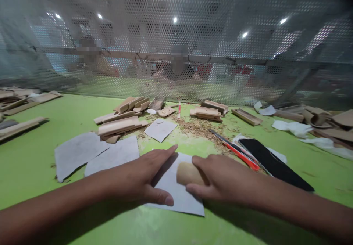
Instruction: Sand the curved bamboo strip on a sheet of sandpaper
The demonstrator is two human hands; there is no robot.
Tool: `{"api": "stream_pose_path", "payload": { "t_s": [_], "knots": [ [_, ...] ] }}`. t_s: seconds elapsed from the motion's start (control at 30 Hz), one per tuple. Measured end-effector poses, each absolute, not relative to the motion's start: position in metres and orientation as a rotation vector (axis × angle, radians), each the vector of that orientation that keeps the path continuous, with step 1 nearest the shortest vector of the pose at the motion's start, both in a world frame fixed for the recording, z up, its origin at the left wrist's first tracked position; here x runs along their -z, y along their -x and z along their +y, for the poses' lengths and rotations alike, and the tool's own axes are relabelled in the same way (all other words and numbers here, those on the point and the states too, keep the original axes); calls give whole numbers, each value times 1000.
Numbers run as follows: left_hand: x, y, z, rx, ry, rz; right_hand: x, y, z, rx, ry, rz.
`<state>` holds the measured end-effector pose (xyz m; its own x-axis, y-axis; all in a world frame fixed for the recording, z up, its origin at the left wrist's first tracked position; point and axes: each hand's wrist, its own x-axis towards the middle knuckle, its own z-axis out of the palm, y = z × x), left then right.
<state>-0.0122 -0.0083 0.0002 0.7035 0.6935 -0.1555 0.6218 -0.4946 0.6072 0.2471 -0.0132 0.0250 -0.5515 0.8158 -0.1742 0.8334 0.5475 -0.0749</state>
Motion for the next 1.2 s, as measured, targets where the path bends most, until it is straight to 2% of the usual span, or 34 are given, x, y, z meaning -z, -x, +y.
{"api": "stream_pose_path", "payload": {
  "t_s": [0.07,0.13,0.2,0.4,0.53,0.83,1.0,1.1,1.2],
  "knots": [
    [0,12,-8,-132,-2242,1021,-27,-247,-13,176,-1520,2624],
    [0,11,-8,-136,-2235,1036,-31,-247,-13,267,-1528,2615],
    [0,11,-9,-136,-2243,1034,-34,-248,-11,612,-1454,2601],
    [-4,13,-11,-103,-2253,1030,-25,-263,7,2008,-1378,2136],
    [-2,14,-11,-109,-2256,1019,-16,-266,8,2374,-1196,1942],
    [0,14,-11,-135,-2261,1021,-3,-256,0,2640,-811,1518],
    [5,16,-9,-164,-2279,972,-12,-262,-7,2712,-871,1600],
    [5,15,-8,-161,-2275,975,-18,-273,-13,2510,-1199,1898],
    [1,12,-9,-128,-2245,1023,-22,-283,-18,2021,-1713,2201]
  ]
}}
